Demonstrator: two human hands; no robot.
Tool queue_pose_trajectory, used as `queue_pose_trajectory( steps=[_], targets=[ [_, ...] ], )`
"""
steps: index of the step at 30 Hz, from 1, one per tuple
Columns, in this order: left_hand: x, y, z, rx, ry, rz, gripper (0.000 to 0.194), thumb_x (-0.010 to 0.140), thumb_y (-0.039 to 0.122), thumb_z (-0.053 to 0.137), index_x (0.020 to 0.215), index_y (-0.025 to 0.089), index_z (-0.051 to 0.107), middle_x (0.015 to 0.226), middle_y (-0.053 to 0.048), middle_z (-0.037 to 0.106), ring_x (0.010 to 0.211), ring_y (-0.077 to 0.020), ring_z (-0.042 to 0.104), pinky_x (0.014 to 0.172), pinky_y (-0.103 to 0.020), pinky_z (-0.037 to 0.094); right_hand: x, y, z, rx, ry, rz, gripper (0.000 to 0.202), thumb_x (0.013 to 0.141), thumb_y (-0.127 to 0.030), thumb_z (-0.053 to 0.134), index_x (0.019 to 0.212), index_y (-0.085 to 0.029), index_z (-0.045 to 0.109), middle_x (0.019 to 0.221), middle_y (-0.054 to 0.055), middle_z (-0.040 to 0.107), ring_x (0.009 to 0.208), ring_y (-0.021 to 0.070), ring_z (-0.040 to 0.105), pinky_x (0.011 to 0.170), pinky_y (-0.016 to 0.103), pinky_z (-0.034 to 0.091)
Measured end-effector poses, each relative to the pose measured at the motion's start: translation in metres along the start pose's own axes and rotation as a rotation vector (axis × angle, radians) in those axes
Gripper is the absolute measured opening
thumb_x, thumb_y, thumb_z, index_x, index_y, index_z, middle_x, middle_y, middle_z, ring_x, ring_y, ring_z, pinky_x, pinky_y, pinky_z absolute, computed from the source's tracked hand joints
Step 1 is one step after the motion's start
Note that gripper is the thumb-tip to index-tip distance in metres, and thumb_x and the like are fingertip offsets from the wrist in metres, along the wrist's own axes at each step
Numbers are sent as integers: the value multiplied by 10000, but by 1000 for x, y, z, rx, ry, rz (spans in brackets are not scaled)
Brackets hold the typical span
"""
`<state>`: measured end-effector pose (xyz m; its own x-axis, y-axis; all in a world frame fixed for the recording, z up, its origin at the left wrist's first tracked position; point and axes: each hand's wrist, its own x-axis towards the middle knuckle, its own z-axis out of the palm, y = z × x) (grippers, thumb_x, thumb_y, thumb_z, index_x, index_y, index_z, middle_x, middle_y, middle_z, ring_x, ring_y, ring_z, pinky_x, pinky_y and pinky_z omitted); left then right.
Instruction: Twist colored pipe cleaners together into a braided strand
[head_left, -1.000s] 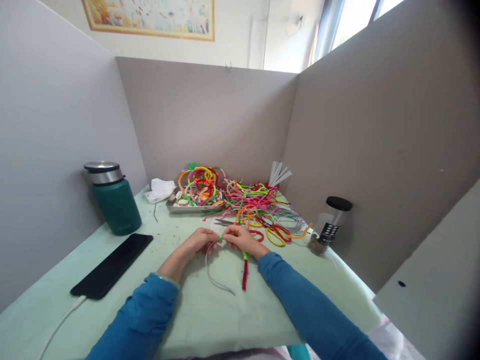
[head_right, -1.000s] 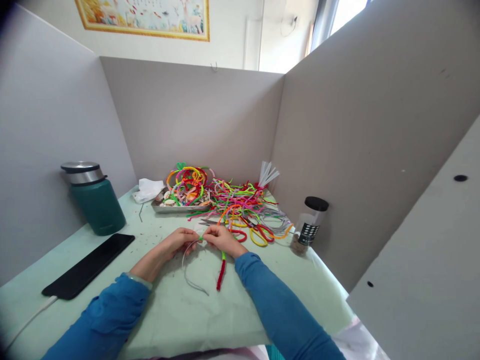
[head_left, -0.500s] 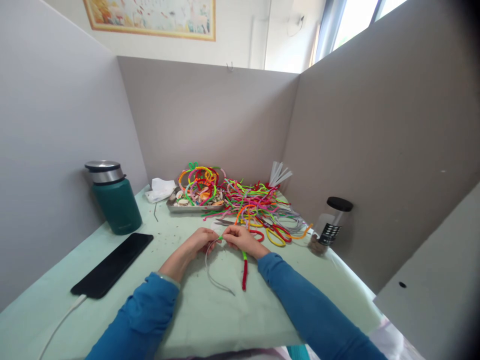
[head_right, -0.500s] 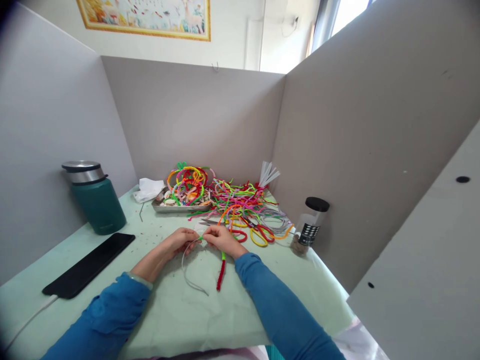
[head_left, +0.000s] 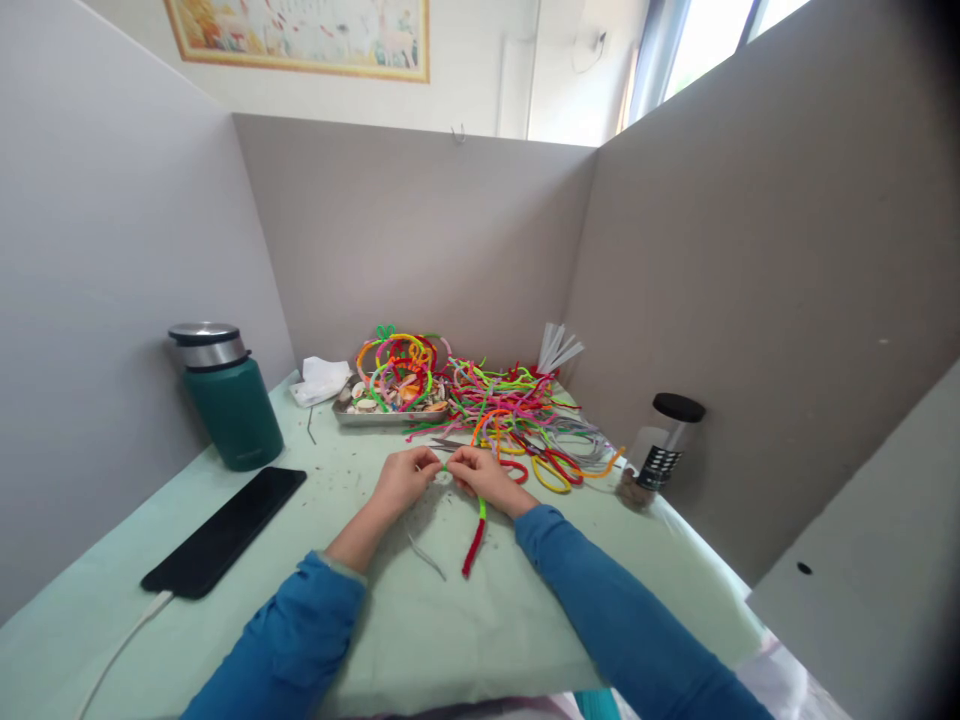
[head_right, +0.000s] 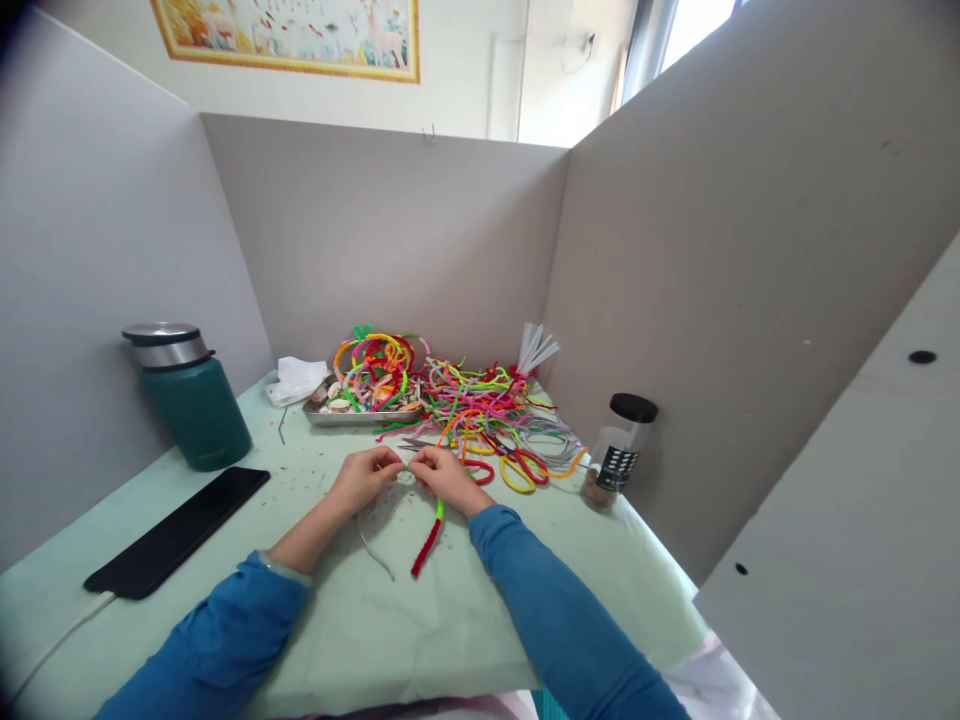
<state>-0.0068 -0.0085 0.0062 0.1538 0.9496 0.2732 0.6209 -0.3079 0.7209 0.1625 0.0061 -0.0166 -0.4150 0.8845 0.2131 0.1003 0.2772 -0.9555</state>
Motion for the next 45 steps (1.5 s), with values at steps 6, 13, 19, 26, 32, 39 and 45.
queue_pose_trajectory(
  steps=[6, 13, 19, 26, 32, 39, 45],
  targets=[
    [0, 0, 0, 148, 12, 85, 170, 708, 319, 557, 726, 178, 650, 695, -2, 661, 568, -105, 528, 573, -206, 359, 1, 1, 0, -5, 11, 2, 172, 759, -330, 547, 741, -161, 523, 502, -51, 471, 418, 65, 394, 387, 172, 277],
    [1, -5, 3, 213, 13, 129, 141, 712, 294, 564, 719, 180, 647, 704, 0, 656, 584, -103, 521, 586, -207, 350, 0, 0, 0, -29, 11, 3, 179, 758, -333, 546, 745, -155, 533, 506, -48, 480, 414, 59, 387, 392, 171, 269],
    [1, -4, 1, 243, 3, 136, 166, 728, 298, 546, 727, 175, 657, 719, -13, 659, 617, -113, 529, 597, -213, 347, 0, -1, 0, -29, -8, 14, 167, 759, -323, 542, 743, -157, 529, 501, -51, 476, 406, 60, 384, 388, 171, 270],
    [1, -3, 1, 249, -40, 123, 168, 731, 285, 536, 728, 167, 656, 704, -18, 656, 611, -113, 527, 578, -209, 335, 1, 1, 0, -43, -18, -4, 163, 761, -319, 543, 736, -158, 534, 487, -55, 470, 409, 61, 380, 406, 175, 279],
    [-1, -2, 2, 233, -34, 113, 190, 743, 292, 521, 755, 171, 667, 731, -20, 664, 637, -116, 540, 602, -209, 344, 1, 1, 0, -35, -3, -6, 168, 762, -323, 542, 743, -157, 532, 492, -53, 472, 417, 64, 396, 407, 173, 285],
    [0, -1, 1, 258, -56, 143, 209, 748, 279, 498, 709, 167, 670, 687, -22, 648, 625, -112, 518, 581, -206, 318, 0, -2, 0, -32, -12, 13, 181, 757, -335, 547, 745, -155, 532, 492, -53, 480, 406, 59, 389, 394, 169, 280],
    [1, -4, 3, 35, -137, -38, 277, 730, 379, 501, 633, 146, 617, 436, 29, 486, 417, -89, 421, 456, -203, 288, -2, -5, 0, -26, -8, 14, 182, 754, -334, 555, 738, -154, 534, 502, -49, 477, 412, 58, 387, 387, 166, 276]
  ],
)
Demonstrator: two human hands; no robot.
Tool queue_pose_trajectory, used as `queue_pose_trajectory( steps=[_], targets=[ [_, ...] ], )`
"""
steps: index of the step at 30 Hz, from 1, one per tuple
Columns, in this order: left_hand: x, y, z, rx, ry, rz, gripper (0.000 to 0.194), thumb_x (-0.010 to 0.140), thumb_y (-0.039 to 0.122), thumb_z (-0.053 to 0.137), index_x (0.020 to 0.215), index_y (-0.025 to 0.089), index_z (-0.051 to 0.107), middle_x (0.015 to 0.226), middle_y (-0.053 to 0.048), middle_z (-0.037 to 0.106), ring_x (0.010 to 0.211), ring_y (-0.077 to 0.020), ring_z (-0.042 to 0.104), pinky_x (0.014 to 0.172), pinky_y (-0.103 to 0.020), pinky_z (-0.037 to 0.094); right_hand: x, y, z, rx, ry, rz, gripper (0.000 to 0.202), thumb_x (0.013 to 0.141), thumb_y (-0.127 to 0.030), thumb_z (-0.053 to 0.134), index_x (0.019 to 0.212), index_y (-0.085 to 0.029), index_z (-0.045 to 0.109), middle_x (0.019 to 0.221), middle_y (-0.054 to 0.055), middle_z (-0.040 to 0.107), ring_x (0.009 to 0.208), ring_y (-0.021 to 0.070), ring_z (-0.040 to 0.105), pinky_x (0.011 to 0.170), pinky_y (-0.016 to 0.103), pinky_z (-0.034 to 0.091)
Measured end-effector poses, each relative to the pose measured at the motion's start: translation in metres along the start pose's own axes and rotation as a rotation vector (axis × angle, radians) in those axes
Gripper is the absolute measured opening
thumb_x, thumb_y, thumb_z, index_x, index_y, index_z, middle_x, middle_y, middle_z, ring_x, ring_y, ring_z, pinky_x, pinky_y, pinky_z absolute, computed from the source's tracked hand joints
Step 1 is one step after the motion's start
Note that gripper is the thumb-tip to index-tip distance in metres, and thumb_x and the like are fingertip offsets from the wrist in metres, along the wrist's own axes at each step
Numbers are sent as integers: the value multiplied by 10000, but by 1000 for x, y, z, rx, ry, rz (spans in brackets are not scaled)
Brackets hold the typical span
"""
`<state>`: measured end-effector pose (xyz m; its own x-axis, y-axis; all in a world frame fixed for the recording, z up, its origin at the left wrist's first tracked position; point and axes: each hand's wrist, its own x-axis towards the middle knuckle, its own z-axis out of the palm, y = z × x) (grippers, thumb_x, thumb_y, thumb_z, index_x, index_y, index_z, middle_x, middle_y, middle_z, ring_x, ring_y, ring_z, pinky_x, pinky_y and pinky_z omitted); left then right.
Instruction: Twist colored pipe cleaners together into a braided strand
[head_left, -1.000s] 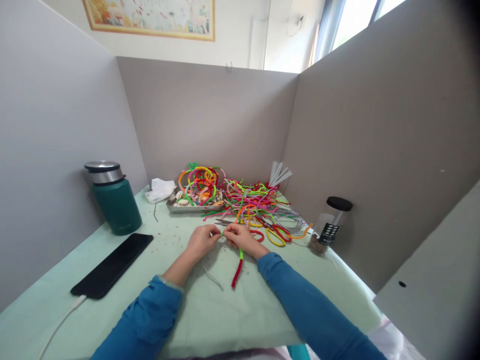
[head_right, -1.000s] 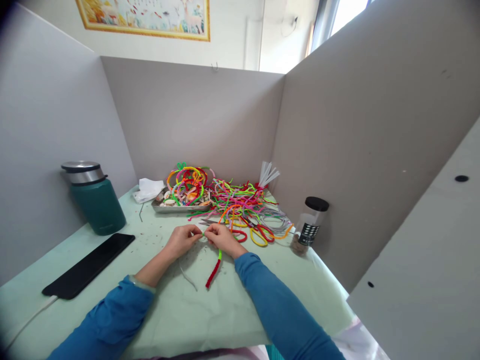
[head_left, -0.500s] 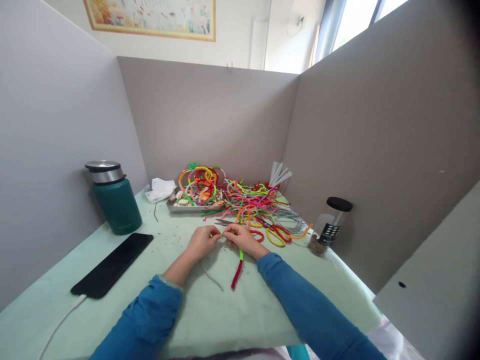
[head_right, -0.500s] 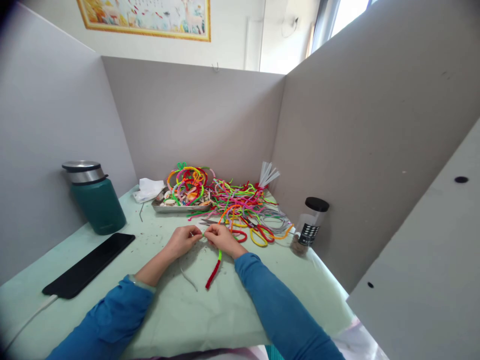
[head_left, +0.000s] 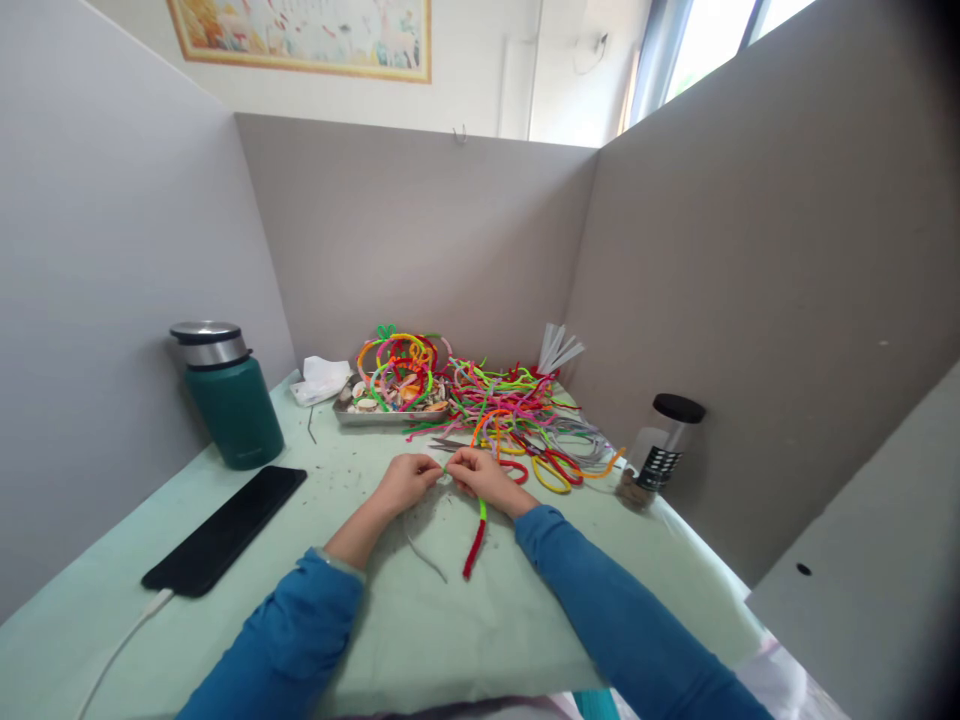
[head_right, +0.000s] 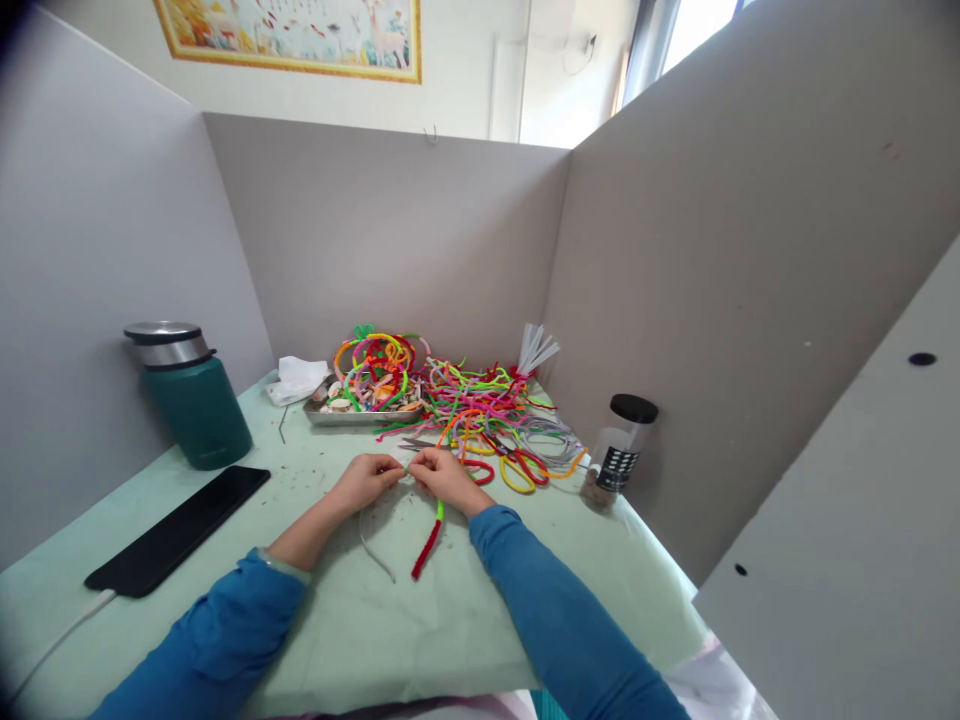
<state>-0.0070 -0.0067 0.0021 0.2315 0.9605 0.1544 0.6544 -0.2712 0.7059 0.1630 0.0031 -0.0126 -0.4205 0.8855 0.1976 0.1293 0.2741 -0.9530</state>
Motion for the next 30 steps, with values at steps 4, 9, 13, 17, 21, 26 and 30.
queue_pose_trajectory(
  steps=[4, 9, 13, 17, 21, 26, 30],
  targets=[
    [2, -5, 3, -155, -36, -106, 329, 717, 452, 505, 664, 140, 591, 383, 61, 406, 321, -74, 359, 385, -202, 259, -1, -2, 0, 35, -9, 5, 213, 778, -363, 531, 744, -153, 524, 542, -35, 518, 408, 55, 390, 382, 168, 283],
    [3, -6, 1, -268, 13, -170, 315, 721, 445, 510, 666, 139, 562, 382, 66, 407, 295, -59, 330, 349, -194, 229, 0, 1, 1, 70, -12, -20, 221, 808, -373, 489, 841, -157, 526, 588, -18, 573, 400, 60, 418, 380, 171, 310],
    [3, -4, -1, -400, 5, -200, 321, 728, 448, 511, 642, 139, 534, 354, 69, 392, 277, -51, 297, 339, -191, 198, 2, 7, 0, 64, -8, -7, 218, 786, -344, 520, 894, -155, 530, 559, -31, 554, 394, 63, 427, 375, 166, 320],
    [2, -5, 0, -463, -31, -235, 414, 747, 520, 457, 621, 133, 529, 308, 68, 345, 266, -56, 280, 337, -198, 189, 3, 7, 0, 60, -6, 13, 220, 782, -340, 524, 896, -152, 531, 536, -44, 525, 382, 58, 414, 367, 162, 309],
    [3, -7, 2, -502, -50, -220, 417, 675, 529, 551, 748, 119, 568, 459, 63, 450, 288, -28, 280, 324, -192, 183, 1, 4, 0, 56, -26, 8, 226, 802, -371, 498, 834, -150, 532, 551, -34, 532, 379, 54, 404, 369, 166, 302],
    [4, -8, 2, -508, -35, -249, 385, 668, 498, 571, 767, 126, 552, 484, 82, 403, 295, -16, 256, 316, -187, 173, 1, 4, -1, 52, -3, 9, 305, 846, -428, 413, 784, -153, 530, 582, -5, 567, 428, 69, 432, 400, 173, 317],
    [4, -6, 1, -504, -5, -269, 374, 678, 490, 563, 780, 131, 543, 472, 86, 389, 297, -20, 250, 321, -185, 168, 1, 4, -1, 32, 4, -12, 235, 818, -384, 476, 802, -158, 538, 566, -20, 547, 472, 82, 460, 452, 181, 349]
  ],
)
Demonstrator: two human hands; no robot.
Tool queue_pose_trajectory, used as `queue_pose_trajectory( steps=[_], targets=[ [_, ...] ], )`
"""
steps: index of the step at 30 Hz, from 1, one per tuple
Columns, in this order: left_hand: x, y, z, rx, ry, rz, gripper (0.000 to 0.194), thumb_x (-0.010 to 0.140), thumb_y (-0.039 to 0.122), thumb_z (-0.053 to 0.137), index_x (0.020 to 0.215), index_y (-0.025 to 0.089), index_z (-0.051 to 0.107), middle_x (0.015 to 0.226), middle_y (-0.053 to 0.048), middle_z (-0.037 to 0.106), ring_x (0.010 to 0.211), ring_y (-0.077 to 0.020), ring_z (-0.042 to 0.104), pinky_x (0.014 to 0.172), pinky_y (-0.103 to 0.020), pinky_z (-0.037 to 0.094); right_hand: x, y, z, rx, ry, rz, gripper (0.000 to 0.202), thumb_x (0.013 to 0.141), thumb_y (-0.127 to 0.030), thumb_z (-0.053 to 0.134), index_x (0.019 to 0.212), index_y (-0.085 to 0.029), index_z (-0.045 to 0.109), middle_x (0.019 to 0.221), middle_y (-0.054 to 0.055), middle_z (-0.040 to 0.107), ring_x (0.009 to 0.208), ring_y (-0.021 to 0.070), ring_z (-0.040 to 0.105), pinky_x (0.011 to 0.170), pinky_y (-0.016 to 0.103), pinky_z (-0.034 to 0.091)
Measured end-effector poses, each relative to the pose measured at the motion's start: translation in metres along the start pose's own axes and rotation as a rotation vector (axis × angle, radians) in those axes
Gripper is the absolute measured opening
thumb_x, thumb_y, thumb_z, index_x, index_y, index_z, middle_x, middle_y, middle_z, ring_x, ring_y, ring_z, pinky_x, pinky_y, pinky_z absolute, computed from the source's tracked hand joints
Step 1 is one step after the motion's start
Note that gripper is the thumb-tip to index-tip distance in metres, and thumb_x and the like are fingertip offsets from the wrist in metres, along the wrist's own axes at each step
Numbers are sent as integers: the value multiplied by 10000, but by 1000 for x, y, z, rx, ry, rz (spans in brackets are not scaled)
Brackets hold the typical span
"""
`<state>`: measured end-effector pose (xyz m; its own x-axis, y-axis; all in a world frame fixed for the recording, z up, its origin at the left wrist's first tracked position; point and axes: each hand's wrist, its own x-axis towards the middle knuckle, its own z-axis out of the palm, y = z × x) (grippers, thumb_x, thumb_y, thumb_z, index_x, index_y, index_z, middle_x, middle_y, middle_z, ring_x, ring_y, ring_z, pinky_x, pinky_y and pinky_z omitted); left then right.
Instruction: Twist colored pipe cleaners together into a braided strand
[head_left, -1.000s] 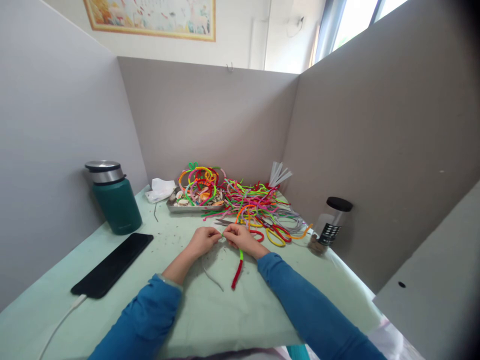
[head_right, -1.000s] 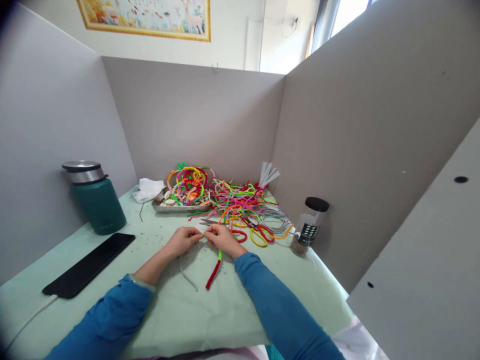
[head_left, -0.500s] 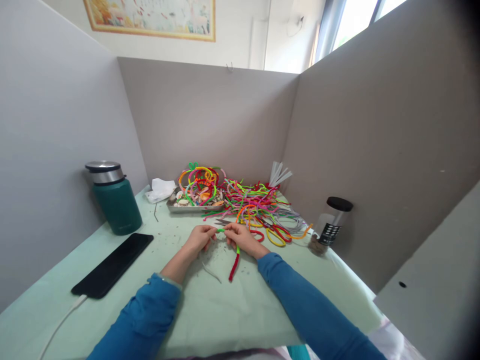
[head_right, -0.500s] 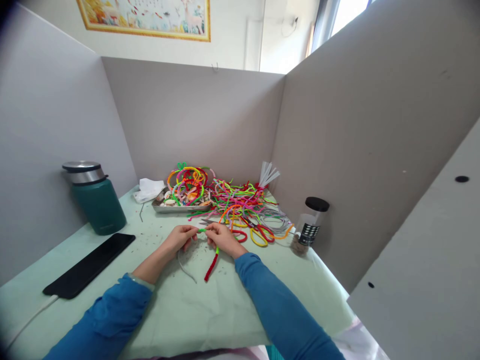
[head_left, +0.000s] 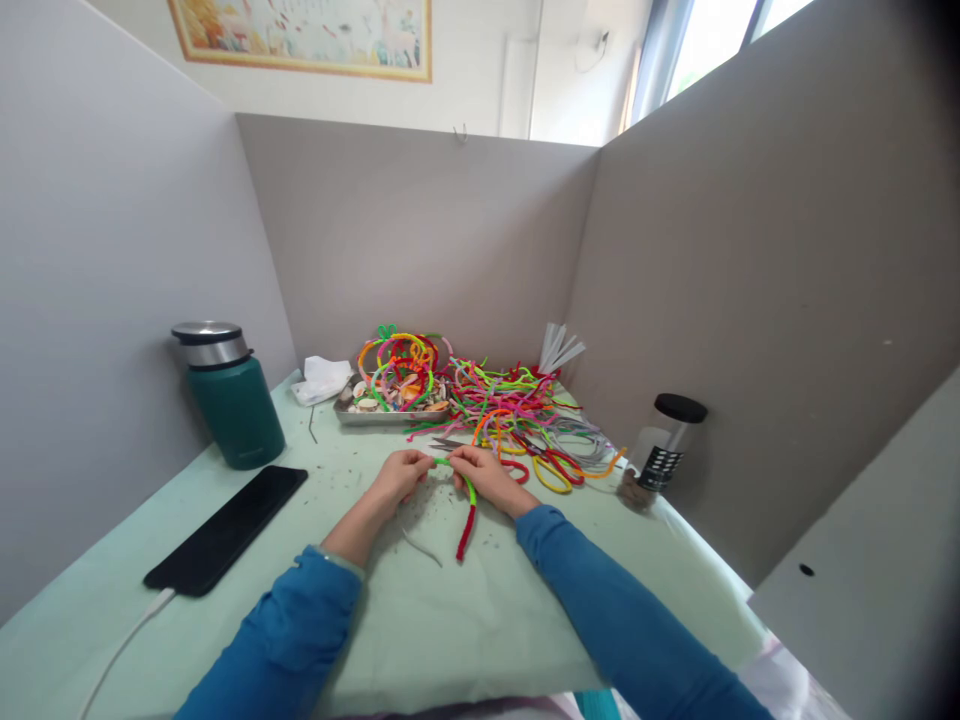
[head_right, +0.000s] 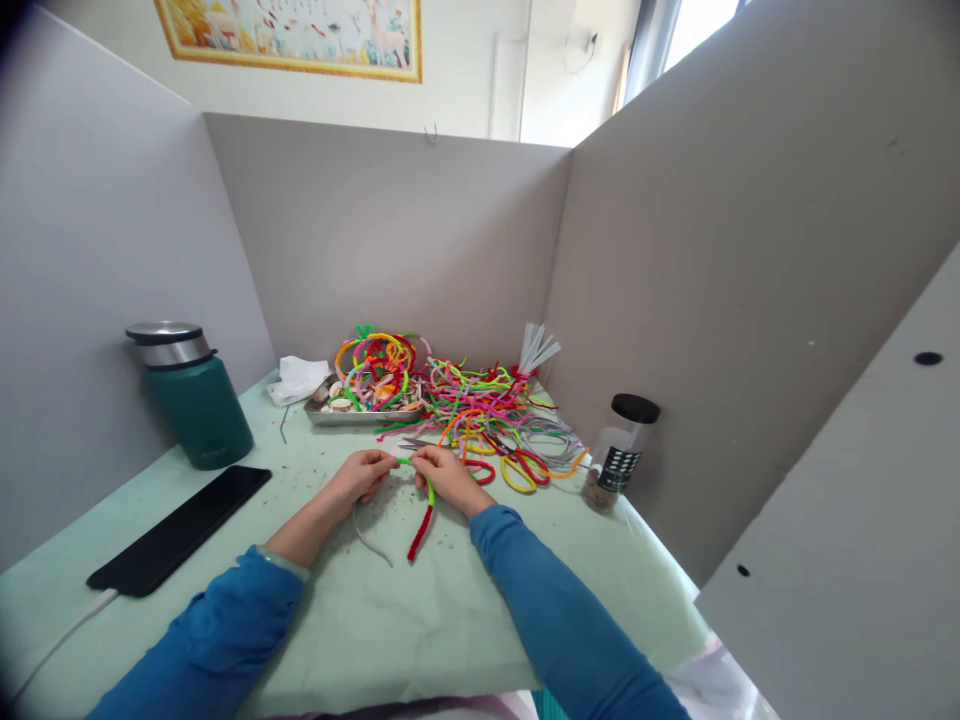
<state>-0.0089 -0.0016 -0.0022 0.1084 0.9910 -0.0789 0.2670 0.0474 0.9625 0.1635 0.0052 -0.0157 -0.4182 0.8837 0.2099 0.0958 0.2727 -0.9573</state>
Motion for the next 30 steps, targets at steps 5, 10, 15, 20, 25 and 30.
queue_pose_trajectory(
  steps=[5, 10, 15, 20, 25, 30],
  targets=[
    [-2, 3, 2, 148, 32, 81, 358, 673, 473, 569, 797, 138, 582, 418, 90, 352, 328, -34, 259, 355, -186, 178, 0, 0, 0, -11, -9, -18, 198, 799, -347, 509, 822, -155, 552, 545, -34, 518, 474, 80, 451, 474, 183, 352],
    [-4, 5, 2, 208, 40, 111, 318, 669, 455, 563, 674, 137, 559, 407, 81, 362, 354, -40, 284, 383, -186, 207, 2, 6, -1, 14, 18, -8, 291, 840, -403, 426, 823, -149, 567, 549, -24, 526, 473, 81, 448, 447, 181, 333],
    [-3, 4, 1, 167, 32, 53, 353, 645, 487, 583, 631, 140, 518, 407, 82, 352, 340, -34, 268, 365, -182, 196, 4, 8, -1, 19, 25, 2, 288, 827, -408, 439, 830, -151, 569, 552, -26, 525, 455, 79, 436, 430, 183, 324],
    [-1, 2, 2, 106, 7, 17, 326, 672, 463, 572, 692, 140, 537, 427, 85, 350, 321, -30, 257, 341, -181, 174, 4, 6, 1, -66, 38, -29, 172, 742, -310, 557, 822, -159, 575, 536, -47, 478, 462, 75, 403, 439, 184, 301],
    [1, -3, 2, 51, -34, 7, 312, 708, 448, 535, 744, 137, 539, 462, 74, 410, 285, -30, 272, 318, -187, 193, 5, 7, 4, -186, 143, -55, 135, 743, -279, 529, 774, -159, 582, 573, -34, 479, 496, 78, 381, 446, 183, 268],
    [3, -4, 3, -13, -54, -18, 319, 701, 450, 550, 727, 134, 510, 461, 67, 439, 270, -28, 269, 308, -192, 206, 5, 6, 6, -201, 175, -71, 126, 742, -272, 520, 745, -157, 571, 571, -31, 474, 503, 83, 380, 454, 187, 270]
  ],
)
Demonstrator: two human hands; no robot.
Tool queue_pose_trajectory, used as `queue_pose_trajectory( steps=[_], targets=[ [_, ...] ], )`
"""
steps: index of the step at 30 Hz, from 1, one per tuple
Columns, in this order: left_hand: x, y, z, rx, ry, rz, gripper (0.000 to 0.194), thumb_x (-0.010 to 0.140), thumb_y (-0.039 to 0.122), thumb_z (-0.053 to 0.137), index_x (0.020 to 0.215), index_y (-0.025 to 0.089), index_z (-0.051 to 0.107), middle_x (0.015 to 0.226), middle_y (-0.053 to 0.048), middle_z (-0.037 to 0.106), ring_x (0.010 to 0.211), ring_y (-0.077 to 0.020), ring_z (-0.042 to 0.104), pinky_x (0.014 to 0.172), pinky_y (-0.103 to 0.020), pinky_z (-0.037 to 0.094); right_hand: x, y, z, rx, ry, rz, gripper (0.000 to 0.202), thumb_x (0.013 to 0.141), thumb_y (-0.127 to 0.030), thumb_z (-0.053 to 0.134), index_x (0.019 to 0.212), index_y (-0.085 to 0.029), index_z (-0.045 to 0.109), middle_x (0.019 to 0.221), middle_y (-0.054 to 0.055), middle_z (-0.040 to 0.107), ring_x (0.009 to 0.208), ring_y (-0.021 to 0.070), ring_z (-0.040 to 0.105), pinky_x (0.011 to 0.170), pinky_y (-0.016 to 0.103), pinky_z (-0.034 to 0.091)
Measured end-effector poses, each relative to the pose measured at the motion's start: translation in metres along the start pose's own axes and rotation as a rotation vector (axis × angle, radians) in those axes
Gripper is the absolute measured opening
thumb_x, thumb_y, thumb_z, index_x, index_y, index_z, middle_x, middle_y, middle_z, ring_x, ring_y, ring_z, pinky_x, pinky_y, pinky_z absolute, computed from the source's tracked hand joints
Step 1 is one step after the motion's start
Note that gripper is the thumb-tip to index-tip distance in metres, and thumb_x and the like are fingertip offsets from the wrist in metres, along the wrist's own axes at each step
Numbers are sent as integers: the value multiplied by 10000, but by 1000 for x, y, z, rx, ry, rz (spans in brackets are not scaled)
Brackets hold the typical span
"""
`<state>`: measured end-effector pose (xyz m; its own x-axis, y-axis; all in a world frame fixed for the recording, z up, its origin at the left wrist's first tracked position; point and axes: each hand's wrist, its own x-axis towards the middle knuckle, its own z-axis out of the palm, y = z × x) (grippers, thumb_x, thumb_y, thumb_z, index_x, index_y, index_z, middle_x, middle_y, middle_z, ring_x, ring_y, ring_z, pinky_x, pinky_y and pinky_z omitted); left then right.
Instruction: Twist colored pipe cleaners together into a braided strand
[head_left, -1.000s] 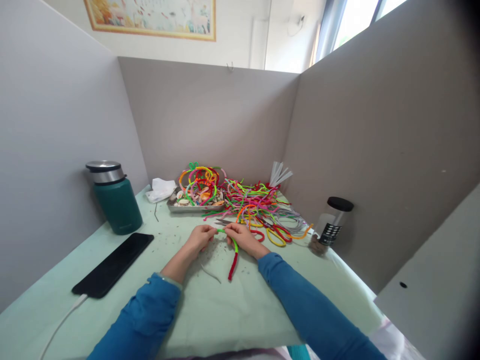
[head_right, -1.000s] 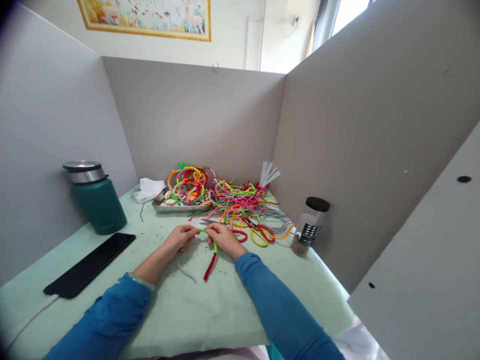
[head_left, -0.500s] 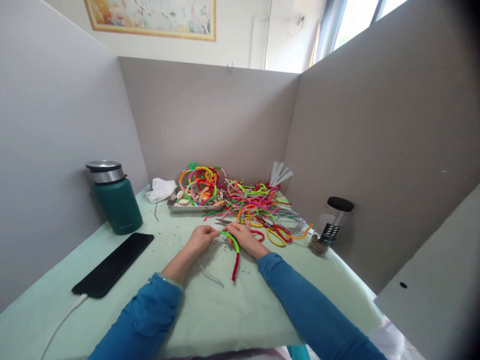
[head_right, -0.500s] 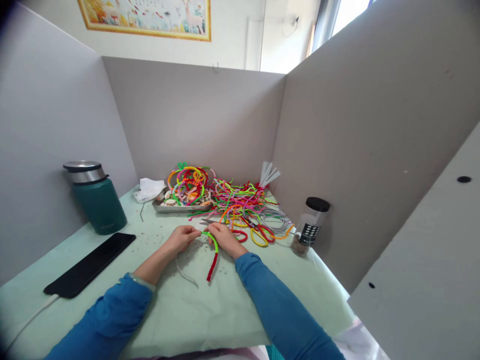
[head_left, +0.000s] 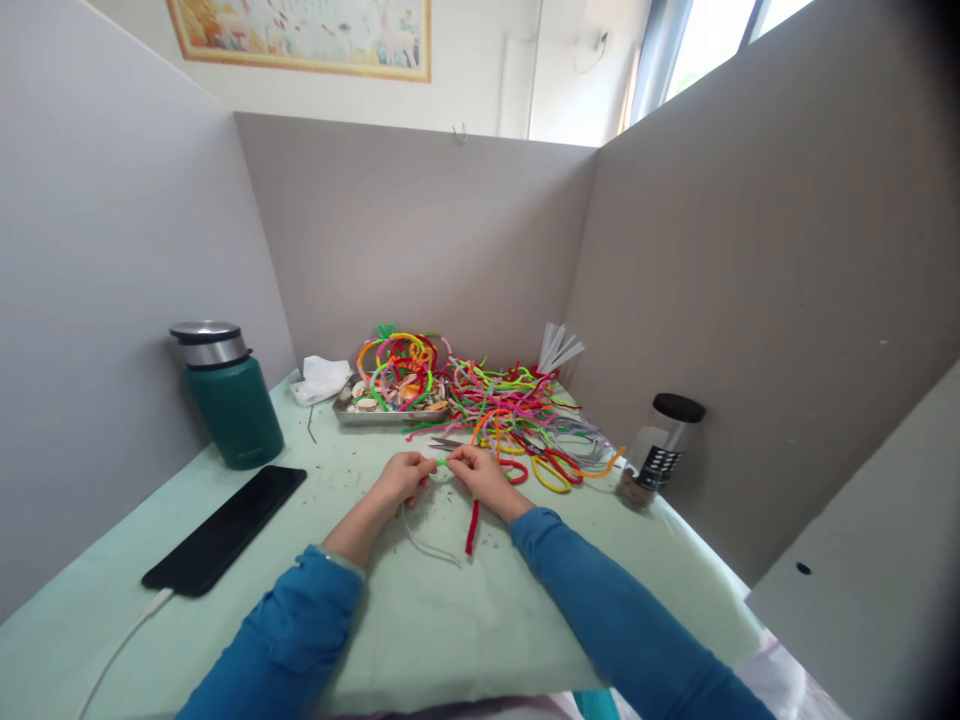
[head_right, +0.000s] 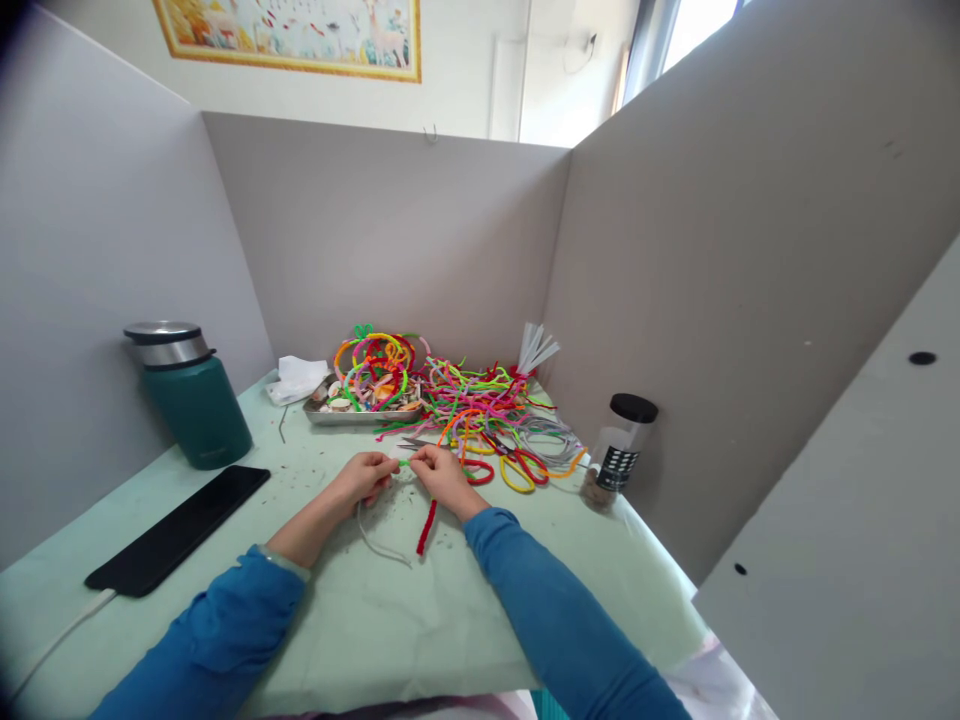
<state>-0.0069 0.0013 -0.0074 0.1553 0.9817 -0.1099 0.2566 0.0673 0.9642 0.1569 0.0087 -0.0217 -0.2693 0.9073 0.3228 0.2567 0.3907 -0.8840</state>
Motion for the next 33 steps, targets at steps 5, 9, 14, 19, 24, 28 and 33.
queue_pose_trajectory(
  steps=[5, 9, 14, 19, 24, 28, 33],
  targets=[
    [-5, 5, 1, -125, -57, -23, 281, 703, 411, 546, 700, 137, 480, 481, 61, 456, 271, -19, 246, 303, -192, 226, 1, 2, 0, 44, -12, 29, 133, 743, -281, 520, 753, -156, 562, 541, -38, 455, 478, 80, 375, 439, 186, 261],
    [-6, 6, -1, -154, -91, -17, 273, 692, 398, 557, 675, 142, 466, 514, 51, 469, 285, -14, 249, 306, -192, 243, 1, 6, -1, 73, -25, 20, 133, 743, -284, 526, 765, -156, 556, 546, -40, 452, 478, 76, 381, 432, 179, 259],
    [-6, 6, -1, -83, -52, -23, 289, 702, 423, 548, 744, 140, 504, 441, 96, 339, 284, -22, 220, 297, -182, 186, 0, 2, -1, 98, -66, 25, 147, 747, -300, 531, 759, -154, 548, 533, -43, 453, 464, 75, 381, 427, 182, 268],
    [-7, 7, 3, 34, -32, 2, 344, 663, 475, 587, 682, 147, 483, 438, 93, 336, 289, -24, 243, 302, -182, 161, -2, -5, -1, 61, -109, 24, 157, 736, -303, 546, 764, -150, 569, 566, -32, 498, 497, 83, 417, 448, 188, 296],
    [-6, 6, 3, 30, -34, 2, 431, 710, 570, 474, 615, 150, 454, 429, 68, 385, 274, -35, 256, 298, -199, 214, -3, -5, -1, 67, -106, 8, 144, 740, -293, 541, 753, -151, 563, 571, -36, 491, 490, 75, 401, 445, 184, 293],
    [-6, 8, 1, 5, -56, -35, 410, 722, 537, 472, 663, 132, 493, 455, 56, 427, 274, -33, 249, 292, -202, 235, -4, -2, -2, 75, -78, -10, 143, 745, -294, 543, 754, -152, 557, 555, -41, 472, 481, 73, 390, 437, 181, 286],
    [-11, 13, -1, -54, -77, -60, 353, 703, 485, 523, 704, 132, 510, 451, 76, 388, 283, -24, 224, 291, -186, 187, -3, 1, -1, 88, -68, -35, 128, 750, -282, 538, 749, -155, 551, 557, -41, 472, 487, 75, 398, 444, 180, 291]
  ],
)
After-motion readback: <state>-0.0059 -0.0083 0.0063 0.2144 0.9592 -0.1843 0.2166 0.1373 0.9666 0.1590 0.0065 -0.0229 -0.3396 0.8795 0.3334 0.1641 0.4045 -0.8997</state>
